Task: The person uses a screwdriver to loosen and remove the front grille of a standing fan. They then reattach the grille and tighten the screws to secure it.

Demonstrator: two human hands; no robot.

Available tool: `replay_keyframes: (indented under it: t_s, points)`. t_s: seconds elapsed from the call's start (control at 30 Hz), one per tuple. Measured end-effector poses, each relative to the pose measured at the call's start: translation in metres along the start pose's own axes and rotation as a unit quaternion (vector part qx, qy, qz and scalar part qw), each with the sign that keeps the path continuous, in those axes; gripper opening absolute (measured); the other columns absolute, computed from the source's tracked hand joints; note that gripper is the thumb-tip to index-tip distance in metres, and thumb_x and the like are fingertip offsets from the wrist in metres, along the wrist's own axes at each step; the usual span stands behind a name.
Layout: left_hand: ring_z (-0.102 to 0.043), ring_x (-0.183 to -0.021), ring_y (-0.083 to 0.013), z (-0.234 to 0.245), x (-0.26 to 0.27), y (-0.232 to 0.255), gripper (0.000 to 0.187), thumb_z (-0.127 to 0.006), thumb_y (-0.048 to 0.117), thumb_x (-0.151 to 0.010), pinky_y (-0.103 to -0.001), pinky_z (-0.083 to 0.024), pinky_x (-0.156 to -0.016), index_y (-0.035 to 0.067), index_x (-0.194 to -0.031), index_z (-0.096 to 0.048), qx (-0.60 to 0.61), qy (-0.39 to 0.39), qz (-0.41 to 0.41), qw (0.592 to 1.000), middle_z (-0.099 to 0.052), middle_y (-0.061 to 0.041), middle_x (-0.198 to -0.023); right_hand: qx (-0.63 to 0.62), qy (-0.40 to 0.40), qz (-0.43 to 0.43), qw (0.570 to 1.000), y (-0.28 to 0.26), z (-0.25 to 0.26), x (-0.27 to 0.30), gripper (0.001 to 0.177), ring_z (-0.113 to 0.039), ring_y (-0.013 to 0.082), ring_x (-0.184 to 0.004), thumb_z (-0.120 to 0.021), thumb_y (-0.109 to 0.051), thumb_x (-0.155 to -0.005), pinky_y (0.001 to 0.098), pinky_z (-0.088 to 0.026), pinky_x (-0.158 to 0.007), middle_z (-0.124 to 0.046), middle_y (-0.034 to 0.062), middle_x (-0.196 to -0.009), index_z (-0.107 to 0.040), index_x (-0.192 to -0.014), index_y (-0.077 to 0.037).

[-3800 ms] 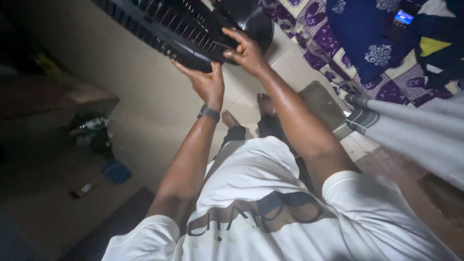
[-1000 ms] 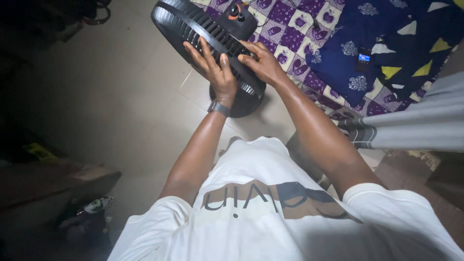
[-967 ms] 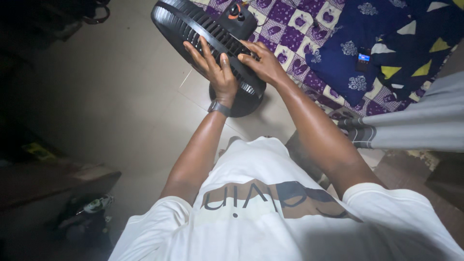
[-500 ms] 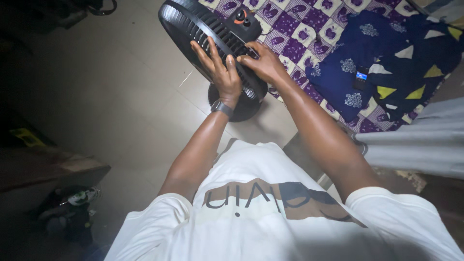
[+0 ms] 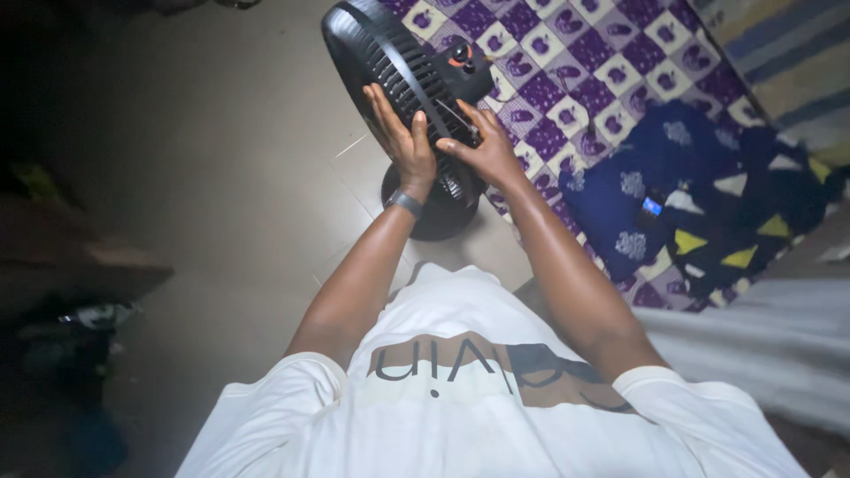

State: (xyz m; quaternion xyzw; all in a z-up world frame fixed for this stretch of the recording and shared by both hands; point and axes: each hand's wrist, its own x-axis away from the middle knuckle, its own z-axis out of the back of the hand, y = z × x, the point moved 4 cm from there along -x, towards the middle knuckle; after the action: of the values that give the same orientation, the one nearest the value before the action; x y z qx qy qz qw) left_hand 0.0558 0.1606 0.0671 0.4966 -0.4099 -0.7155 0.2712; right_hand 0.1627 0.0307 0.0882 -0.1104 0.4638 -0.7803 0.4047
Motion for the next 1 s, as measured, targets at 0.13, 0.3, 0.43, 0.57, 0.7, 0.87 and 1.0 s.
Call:
replay_keyframes:
  t_s: [0.13,0.3,0.43,0.57,0.7,0.87,1.0]
  points:
    - [-0.013,-0.163,-0.0374,0.015,0.015,-0.008,0.069,-0.047,0.034,-0.112,-0.050,-0.008,-0.133,0.003,-0.166,-0.017,-0.009,-0.073,0.005,0.997,-0.014,-0.023,-0.174,-0.092,-0.017,-0.100,0.991,0.005,0.017,-0.004,0.059,-0.071,0.0230,-0.113,-0.081,-0.045,-0.088,0.0344,-0.054,-0.098,-0.074,0.0116,-0.121,-0.070,-0.130,-0.006]
    - [-0.050,-0.146,-0.0325,0.052,0.016,-0.023,0.050,-0.064,0.020,-0.104,-0.042,-0.042,-0.120,0.006,-0.150,-0.052,0.021,-0.100,0.049,0.994,-0.054,-0.022,-0.155,0.009,0.126,0.026,0.992,-0.036,0.026,0.002,0.039,-0.071,0.0273,-0.108,-0.081,-0.034,-0.093,0.0372,-0.054,-0.097,-0.073,0.0114,-0.115,-0.073,-0.117,-0.004]
    - [-0.070,-0.112,-0.0239,0.075,0.018,-0.041,0.047,-0.066,0.018,-0.100,-0.034,-0.060,-0.096,0.008,-0.145,-0.058,0.095,-0.138,0.199,0.966,-0.071,-0.016,-0.126,0.086,0.150,0.153,0.973,-0.083,0.012,0.002,0.048,-0.060,0.0352,-0.125,-0.085,-0.030,-0.092,0.0449,-0.049,-0.107,-0.063,0.0157,-0.130,-0.067,-0.127,-0.003]
    - [-0.069,-0.120,-0.0202,0.102,-0.010,-0.047,0.045,-0.068,0.017,-0.100,-0.033,-0.058,-0.098,0.006,-0.142,-0.058,0.093,-0.155,0.110,0.977,-0.067,-0.013,-0.137,0.171,0.135,0.143,0.965,-0.110,-0.010,-0.011,0.073,-0.052,0.0428,-0.123,-0.090,-0.039,-0.083,0.0502,-0.045,-0.102,-0.053,0.0224,-0.139,-0.060,-0.139,-0.003]
    - [-0.068,-0.122,-0.0250,0.132,-0.049,-0.056,0.045,-0.071,0.019,-0.097,-0.037,-0.053,-0.102,0.007,-0.139,-0.061,0.008,-0.216,0.048,0.975,-0.069,-0.014,-0.136,0.235,0.155,0.128,0.951,-0.113,-0.021,-0.026,0.066,-0.055,0.0396,-0.120,-0.090,-0.039,-0.083,0.0472,-0.049,-0.100,-0.055,0.0186,-0.143,-0.066,-0.139,-0.013]
    - [-0.057,-0.139,-0.0324,0.152,-0.089,-0.051,0.049,-0.071,0.025,-0.102,-0.042,-0.047,-0.116,0.010,-0.146,-0.056,0.018,-0.300,-0.046,0.953,-0.060,-0.017,-0.149,0.254,0.161,0.092,0.949,-0.106,-0.033,-0.018,0.055,-0.057,0.0346,-0.118,-0.091,-0.033,-0.086,0.0442,-0.051,-0.101,-0.058,0.0131,-0.146,-0.072,-0.136,-0.018]
    - [-0.037,-0.153,-0.0388,0.115,-0.130,-0.027,0.069,-0.075,0.035,-0.100,-0.050,-0.032,-0.126,0.012,-0.158,-0.045,-0.019,-0.374,-0.207,0.904,-0.039,-0.019,-0.165,0.253,0.170,0.067,0.950,-0.117,-0.030,-0.017,0.054,-0.056,0.0340,-0.118,-0.091,-0.028,-0.083,0.0434,-0.051,-0.101,-0.059,0.0116,-0.145,-0.074,-0.132,-0.017]
